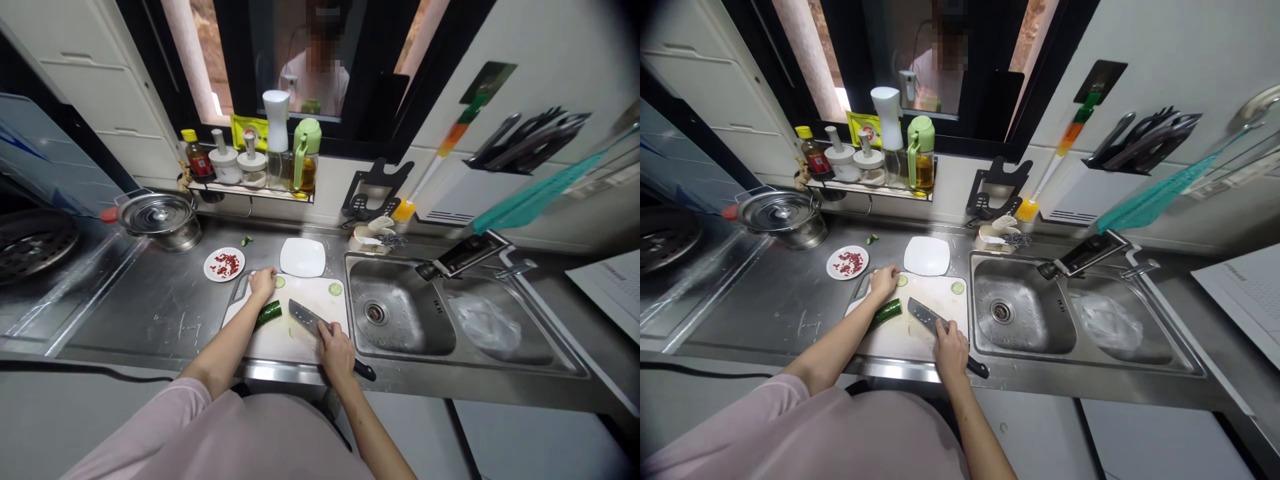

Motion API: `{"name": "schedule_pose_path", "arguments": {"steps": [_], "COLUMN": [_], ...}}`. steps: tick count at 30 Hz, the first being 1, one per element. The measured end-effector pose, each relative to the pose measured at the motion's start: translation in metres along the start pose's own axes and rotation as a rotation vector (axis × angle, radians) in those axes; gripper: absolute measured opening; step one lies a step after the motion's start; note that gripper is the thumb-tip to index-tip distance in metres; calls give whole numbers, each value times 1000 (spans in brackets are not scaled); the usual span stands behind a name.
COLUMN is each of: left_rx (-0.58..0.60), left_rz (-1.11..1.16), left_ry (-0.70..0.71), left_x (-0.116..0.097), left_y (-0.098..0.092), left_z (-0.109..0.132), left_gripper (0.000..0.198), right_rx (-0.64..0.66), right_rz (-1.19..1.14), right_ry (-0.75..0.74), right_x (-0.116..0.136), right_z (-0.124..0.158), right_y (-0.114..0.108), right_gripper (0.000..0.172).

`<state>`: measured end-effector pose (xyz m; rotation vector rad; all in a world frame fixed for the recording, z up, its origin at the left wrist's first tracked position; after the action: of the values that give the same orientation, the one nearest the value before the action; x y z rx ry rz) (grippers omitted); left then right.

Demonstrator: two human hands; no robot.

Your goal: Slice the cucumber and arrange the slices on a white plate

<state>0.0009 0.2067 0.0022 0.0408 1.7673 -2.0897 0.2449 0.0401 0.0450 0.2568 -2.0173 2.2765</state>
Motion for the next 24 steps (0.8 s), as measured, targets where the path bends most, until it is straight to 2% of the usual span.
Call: {"name": "schedule_pose_path", "arguments": {"steps": [5,9,12,14,15,16,18,21,24], "left_rx": [2,-57,-173,-195,-151,-67,115,284,323], "left_rz": [8,101,167,171,169,156,71,-76,-179], "left_ry": [5,-43,-54,81,198,331,507,559,568], "left_x": [0,6,8,-6,-18,-31,-48,-50,-46], "left_y": [1,-13,-31,-36,-33,-24,-1,28,41], "left_z": [2,8,27,48,62,78,111,142,152], "left_gripper": [21,23,27,26,24,23,19,24,25], "right_rx": [-2,-14,-18,-5,3,12,26,35,35], "right_rz": [-15,-61,-113,-138,-145,-150,-152,-150,-156], "right_ry": [15,21,61,91,105,116,133,139,141], "right_x": [-2,-5,-11,-16,-18,-20,-23,-23,-22], "right_z": [1,3,4,3,3,3,2,2,3], "right_y": [2,4,4,5,5,6,6,7,7], "right_gripper": [41,41,40,39,39,39,39,40,40]}}
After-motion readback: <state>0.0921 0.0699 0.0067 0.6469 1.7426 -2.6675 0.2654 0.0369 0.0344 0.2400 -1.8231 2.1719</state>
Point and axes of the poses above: each hand's wrist, its own z-axis away from the middle knuckle, its own y-axis out of the palm, x = y × z, the point moved 9 cm from there along -z, towards the middle knuckle, and after that the axes turned 7 degrees about -z, right-handed, at the moved point
